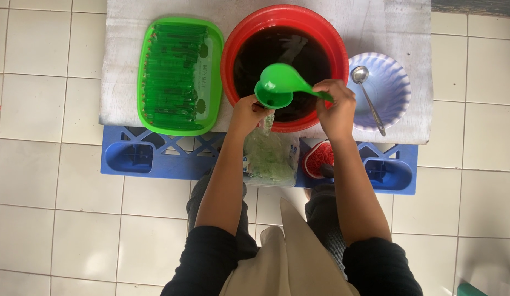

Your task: The person fills small plastic bags with a dark liquid using a funnel and a ladle, then secures the top of each bag by hand with a red rubber band.

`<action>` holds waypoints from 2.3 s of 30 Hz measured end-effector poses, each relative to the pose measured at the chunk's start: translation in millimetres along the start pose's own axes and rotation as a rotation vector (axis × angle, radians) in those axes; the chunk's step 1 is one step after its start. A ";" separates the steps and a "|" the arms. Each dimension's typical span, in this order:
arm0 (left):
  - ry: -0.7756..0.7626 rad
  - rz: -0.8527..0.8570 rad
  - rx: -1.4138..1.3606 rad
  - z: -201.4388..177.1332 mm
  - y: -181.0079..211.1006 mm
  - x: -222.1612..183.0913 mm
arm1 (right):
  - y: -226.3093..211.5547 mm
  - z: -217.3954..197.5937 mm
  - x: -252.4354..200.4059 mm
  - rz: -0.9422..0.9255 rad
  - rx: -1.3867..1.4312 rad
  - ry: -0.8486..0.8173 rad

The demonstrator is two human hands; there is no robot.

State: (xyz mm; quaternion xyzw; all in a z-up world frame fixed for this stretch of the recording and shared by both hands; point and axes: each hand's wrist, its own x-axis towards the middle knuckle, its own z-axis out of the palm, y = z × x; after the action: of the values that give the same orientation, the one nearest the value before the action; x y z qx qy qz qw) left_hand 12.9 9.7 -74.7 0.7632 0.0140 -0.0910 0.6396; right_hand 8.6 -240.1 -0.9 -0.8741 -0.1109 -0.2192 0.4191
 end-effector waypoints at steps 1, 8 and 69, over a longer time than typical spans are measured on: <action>0.000 -0.001 0.001 -1.0 2.5 -1.2 | 4.9 0.5 1.7 0.001 0.001 0.000; -0.023 -0.059 0.094 -4.9 7.8 0.1 | 70.3 32.3 -10.7 0.398 -0.077 -0.251; -0.033 -0.049 0.092 3.3 29.1 -8.5 | 104.5 33.8 -13.4 0.717 -0.380 -0.437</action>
State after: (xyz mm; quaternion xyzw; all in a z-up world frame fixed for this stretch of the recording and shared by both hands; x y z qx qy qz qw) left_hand 8.2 2.0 -45.6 0.7897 0.0180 -0.1195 0.6014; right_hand 46.0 -279.1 -97.5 -0.9444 0.1550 0.1128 0.2673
